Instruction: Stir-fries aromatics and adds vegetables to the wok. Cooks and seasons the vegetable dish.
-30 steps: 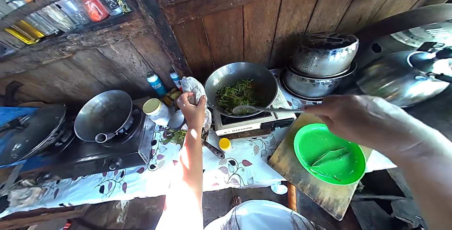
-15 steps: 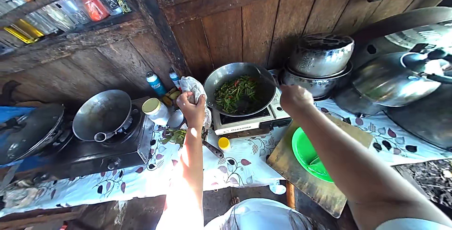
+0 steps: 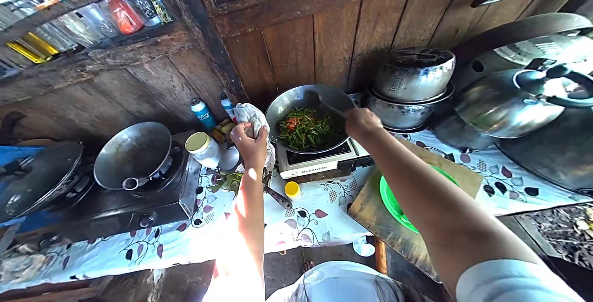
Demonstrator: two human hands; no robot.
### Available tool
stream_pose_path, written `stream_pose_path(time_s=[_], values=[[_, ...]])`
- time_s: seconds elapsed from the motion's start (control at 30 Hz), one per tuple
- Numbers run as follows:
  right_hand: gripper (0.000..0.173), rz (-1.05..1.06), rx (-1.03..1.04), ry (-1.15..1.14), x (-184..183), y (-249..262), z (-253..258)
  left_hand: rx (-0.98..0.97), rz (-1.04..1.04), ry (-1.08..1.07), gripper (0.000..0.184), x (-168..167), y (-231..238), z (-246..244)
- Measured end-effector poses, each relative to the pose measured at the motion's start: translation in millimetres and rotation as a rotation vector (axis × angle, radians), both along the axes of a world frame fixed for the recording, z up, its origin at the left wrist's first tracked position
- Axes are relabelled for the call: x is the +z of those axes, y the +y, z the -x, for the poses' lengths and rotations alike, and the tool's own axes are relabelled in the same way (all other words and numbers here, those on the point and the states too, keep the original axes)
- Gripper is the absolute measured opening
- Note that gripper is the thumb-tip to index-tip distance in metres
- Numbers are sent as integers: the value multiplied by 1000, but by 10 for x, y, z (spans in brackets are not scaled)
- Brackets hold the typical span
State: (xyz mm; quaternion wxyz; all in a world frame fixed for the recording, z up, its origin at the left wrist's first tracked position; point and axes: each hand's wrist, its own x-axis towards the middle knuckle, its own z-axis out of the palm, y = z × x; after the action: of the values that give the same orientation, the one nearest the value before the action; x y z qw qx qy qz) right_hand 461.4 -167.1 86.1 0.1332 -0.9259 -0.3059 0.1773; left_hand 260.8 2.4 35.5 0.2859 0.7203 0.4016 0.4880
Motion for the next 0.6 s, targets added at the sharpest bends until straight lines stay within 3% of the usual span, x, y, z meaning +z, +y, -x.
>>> stream_pose_path(time_s=[0.13, 0.27, 0.4, 0.53, 0.6], values=[[40, -35, 354, -103, -145, 54, -58, 12, 4, 4, 49, 20, -19, -6], [42, 40, 535, -255, 200, -275, -222, 16, 18, 8, 49, 29, -34, -11], [38, 22, 379, -272, 484, -529, -465, 27, 5, 3, 48, 21, -34, -19], [31, 14, 139, -190, 207, -375, -445, 28, 17, 1, 49, 26, -48, -19], [30, -8, 121, -106, -23, -255, -362, 23, 28, -2, 50, 28, -43, -19]])
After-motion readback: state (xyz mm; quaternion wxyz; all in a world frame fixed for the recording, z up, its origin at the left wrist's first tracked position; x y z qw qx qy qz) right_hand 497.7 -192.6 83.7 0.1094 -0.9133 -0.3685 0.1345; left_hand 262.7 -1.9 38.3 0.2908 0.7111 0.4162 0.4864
